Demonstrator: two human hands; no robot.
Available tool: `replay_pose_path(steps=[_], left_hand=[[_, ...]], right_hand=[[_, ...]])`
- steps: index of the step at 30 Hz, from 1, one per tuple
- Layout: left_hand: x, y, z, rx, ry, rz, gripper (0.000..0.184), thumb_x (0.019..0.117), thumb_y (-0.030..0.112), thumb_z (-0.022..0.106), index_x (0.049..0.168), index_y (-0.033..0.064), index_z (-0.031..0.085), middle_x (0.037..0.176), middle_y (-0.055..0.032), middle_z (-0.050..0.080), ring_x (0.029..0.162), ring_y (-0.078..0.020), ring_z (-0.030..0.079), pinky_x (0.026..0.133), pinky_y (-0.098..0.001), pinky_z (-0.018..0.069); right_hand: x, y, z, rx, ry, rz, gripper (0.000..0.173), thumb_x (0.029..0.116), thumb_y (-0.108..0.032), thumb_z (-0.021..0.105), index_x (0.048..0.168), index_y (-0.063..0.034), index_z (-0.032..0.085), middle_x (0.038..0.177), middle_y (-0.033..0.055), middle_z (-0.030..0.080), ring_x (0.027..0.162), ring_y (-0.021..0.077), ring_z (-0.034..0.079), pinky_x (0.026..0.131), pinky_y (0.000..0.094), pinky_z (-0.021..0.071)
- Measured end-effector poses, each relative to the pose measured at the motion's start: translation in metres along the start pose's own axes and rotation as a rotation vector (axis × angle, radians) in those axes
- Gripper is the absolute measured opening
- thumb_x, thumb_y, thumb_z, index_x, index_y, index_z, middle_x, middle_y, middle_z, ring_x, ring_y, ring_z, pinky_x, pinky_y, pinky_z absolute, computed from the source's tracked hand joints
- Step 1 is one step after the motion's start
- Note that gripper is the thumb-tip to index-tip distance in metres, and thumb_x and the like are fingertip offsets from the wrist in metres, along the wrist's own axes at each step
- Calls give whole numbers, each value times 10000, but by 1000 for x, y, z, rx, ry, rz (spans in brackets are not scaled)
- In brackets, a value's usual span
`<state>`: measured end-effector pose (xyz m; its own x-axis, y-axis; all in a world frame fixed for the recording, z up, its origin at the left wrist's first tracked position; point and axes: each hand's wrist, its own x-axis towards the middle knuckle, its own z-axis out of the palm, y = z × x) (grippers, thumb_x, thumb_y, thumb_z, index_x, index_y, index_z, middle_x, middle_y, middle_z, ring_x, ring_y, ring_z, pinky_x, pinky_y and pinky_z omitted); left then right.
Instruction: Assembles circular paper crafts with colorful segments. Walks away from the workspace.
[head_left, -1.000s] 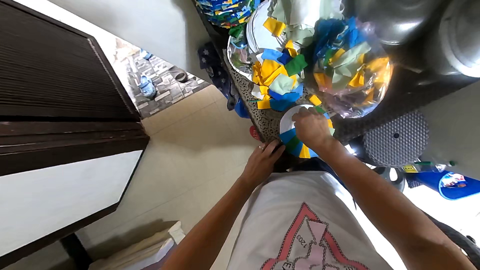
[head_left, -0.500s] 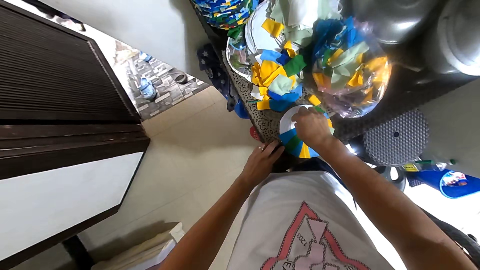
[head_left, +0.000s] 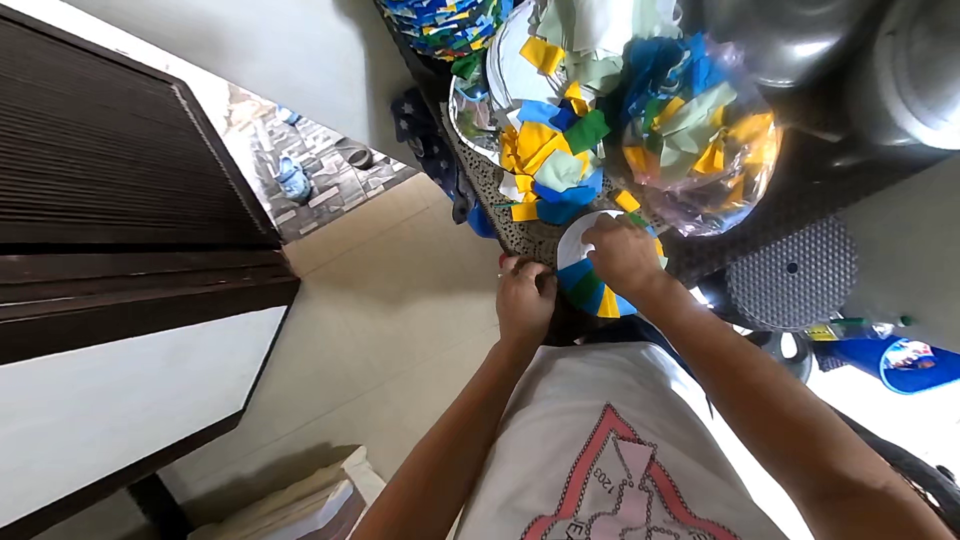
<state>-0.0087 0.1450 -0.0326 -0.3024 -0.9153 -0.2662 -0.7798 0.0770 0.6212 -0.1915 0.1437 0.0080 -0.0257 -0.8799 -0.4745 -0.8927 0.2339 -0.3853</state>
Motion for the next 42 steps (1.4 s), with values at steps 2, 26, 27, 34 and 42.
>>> replay_pose_path(steps=[2,26,27,34,42], left_hand=[[2,6,-1,17,-25,-31,211,930,186,732,1049,13,752,1263,-236,629,1177,-391,613,972,-548,514],[-6,4,-33,-286,-361,-75,139,977,128,657,1010,-1,697,943,-100,695,859,-126,657,810,-327,547],[-5,4,-35,-294,-393,-114,137,974,125,659,1006,-2,699,946,-97,693,865,-125,655,817,-329,544],[5,14,-26,-14,-353,-137,177,1006,142,627,1060,-1,715,971,-167,724,924,-292,699,872,-510,545],[12,20,-23,41,-321,-148,177,1014,161,632,1093,22,709,964,-160,719,915,-306,696,853,-533,543]], right_hand=[[-1,1,0,3,2,-4,247,968,-41,626,1183,-62,744,1252,203,660,1218,422,595,944,586,503],[-20,0,-10,-4,-305,-174,159,998,-132,644,1065,-43,757,1069,179,704,1102,389,634,956,609,463],[-22,-2,-12,22,-366,-135,180,1020,-149,612,1070,-38,746,1051,179,714,1072,377,657,929,607,480],[-18,-14,-11,-61,-357,6,227,1043,-185,597,1123,-15,724,1113,211,706,1080,402,674,881,592,530],[-3,-16,-16,-125,-390,30,240,1054,-166,560,1148,9,695,1174,230,688,1133,421,659,895,606,525]])
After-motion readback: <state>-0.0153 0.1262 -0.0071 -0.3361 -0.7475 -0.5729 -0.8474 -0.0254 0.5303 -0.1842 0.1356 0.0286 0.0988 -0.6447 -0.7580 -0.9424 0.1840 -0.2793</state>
